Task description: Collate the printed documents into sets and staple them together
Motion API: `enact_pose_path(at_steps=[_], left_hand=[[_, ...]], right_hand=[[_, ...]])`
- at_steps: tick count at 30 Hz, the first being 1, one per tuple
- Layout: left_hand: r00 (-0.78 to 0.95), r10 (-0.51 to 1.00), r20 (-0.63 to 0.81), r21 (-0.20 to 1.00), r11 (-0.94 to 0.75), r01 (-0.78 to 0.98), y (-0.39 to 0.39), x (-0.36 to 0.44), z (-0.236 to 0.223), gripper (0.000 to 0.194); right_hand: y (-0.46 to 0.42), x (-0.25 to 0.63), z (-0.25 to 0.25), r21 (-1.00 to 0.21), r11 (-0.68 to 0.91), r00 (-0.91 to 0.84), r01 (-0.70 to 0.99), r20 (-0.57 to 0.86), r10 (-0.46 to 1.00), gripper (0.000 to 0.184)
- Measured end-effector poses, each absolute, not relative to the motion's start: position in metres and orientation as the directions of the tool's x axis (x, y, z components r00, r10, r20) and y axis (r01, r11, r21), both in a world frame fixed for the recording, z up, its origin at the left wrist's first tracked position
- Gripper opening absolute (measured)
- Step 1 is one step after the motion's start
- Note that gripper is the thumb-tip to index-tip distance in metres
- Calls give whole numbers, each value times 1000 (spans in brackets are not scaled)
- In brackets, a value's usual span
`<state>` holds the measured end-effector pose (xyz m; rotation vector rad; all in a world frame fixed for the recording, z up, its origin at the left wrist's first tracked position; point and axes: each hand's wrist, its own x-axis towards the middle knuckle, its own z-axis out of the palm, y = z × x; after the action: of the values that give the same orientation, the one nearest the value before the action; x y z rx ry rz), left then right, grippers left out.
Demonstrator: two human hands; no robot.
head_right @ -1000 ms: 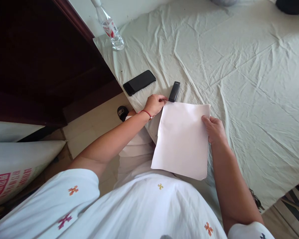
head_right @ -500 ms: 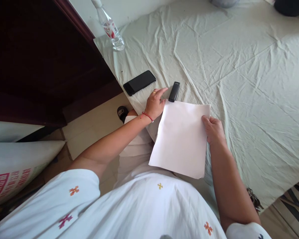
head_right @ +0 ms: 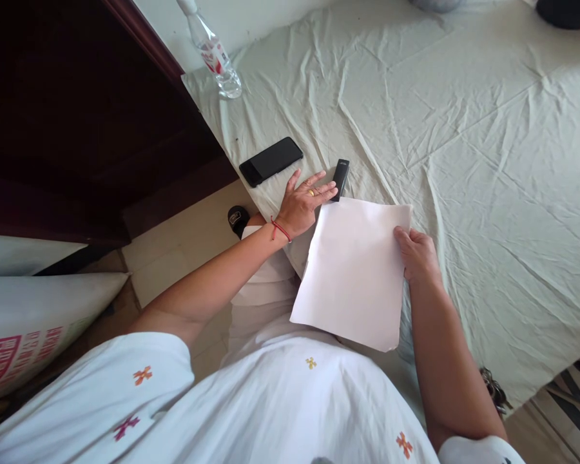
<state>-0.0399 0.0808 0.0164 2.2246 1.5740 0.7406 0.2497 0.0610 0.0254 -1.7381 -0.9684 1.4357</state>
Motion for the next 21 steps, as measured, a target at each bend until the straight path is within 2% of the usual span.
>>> enact_pose_path(at_steps=[6, 8, 12, 15, 17, 18, 21], left_hand=[[260, 950, 171, 480, -311, 820, 77, -38, 15, 60], [249, 959, 138, 498, -285, 819, 77, -37, 15, 62], [190, 963, 192, 650, -270, 710, 65, -34, 14, 65], [-102, 968, 228, 793, -124, 596, 36, -24, 12, 49], [-305, 943, 130, 883, 30, 468, 11, -16, 13, 46], [-346, 937, 52, 919, 90, 383, -2, -12, 15, 48], [-245, 958, -148, 970, 189, 153, -31, -4, 20, 60]], right_hand=[[62, 246, 26, -861, -501, 108, 90, -491, 864, 19], [59, 245, 27, -874, -480, 92, 74, -474, 876, 22], [44, 250, 34, -903, -423, 46, 73, -421, 906, 33], [29, 262, 43, -920, -382, 50, 88, -379, 924, 41], [21, 268, 48, -936, -341, 79, 91, -334, 939, 42], [19, 270, 50, -944, -318, 94, 87, -310, 946, 42], [18, 268, 53, -963, -261, 99, 73, -253, 962, 36]])
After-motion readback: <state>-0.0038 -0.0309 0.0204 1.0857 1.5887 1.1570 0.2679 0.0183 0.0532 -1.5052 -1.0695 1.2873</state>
